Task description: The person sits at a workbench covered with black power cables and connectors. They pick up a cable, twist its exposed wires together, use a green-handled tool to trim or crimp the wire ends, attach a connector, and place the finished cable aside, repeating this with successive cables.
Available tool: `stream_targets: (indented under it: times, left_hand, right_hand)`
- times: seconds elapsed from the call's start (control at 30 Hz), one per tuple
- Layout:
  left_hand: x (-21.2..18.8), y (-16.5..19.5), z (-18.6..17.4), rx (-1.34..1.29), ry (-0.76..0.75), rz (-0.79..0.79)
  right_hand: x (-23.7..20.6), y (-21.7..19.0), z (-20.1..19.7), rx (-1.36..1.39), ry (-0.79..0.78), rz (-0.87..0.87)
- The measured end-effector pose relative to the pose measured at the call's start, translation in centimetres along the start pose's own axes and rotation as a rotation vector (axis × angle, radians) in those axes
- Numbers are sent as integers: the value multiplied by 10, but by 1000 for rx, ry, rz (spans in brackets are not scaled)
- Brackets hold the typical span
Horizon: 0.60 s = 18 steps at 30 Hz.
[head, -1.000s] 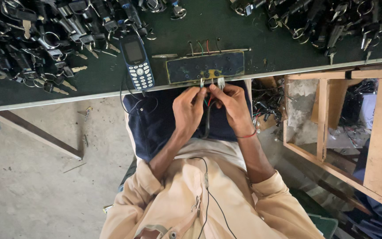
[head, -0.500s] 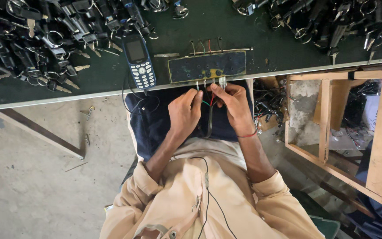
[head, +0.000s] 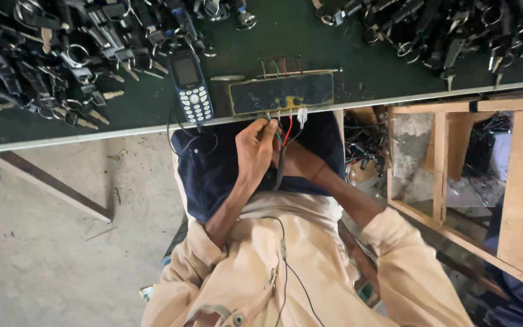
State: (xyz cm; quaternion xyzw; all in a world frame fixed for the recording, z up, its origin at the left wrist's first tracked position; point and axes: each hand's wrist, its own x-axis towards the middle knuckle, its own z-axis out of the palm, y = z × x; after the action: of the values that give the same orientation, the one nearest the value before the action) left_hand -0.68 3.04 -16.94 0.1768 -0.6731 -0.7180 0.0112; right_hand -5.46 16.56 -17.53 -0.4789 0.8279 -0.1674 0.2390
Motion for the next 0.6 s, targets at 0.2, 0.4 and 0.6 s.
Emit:
stream_targets:
  times: [0.2, 0.4, 0.6]
  left_hand:
    - [3, -7, 7, -276, -5, -204]
    - [2, -11, 18, -347, 50, -170]
    - [2, 19, -4, -254, -29, -270]
  right_hand:
    - [-22, 7, 1, 242, 150, -205]
    - [-17, -4, 14, 118, -7, -179]
    - [-102, 14, 13, 471, 180, -20]
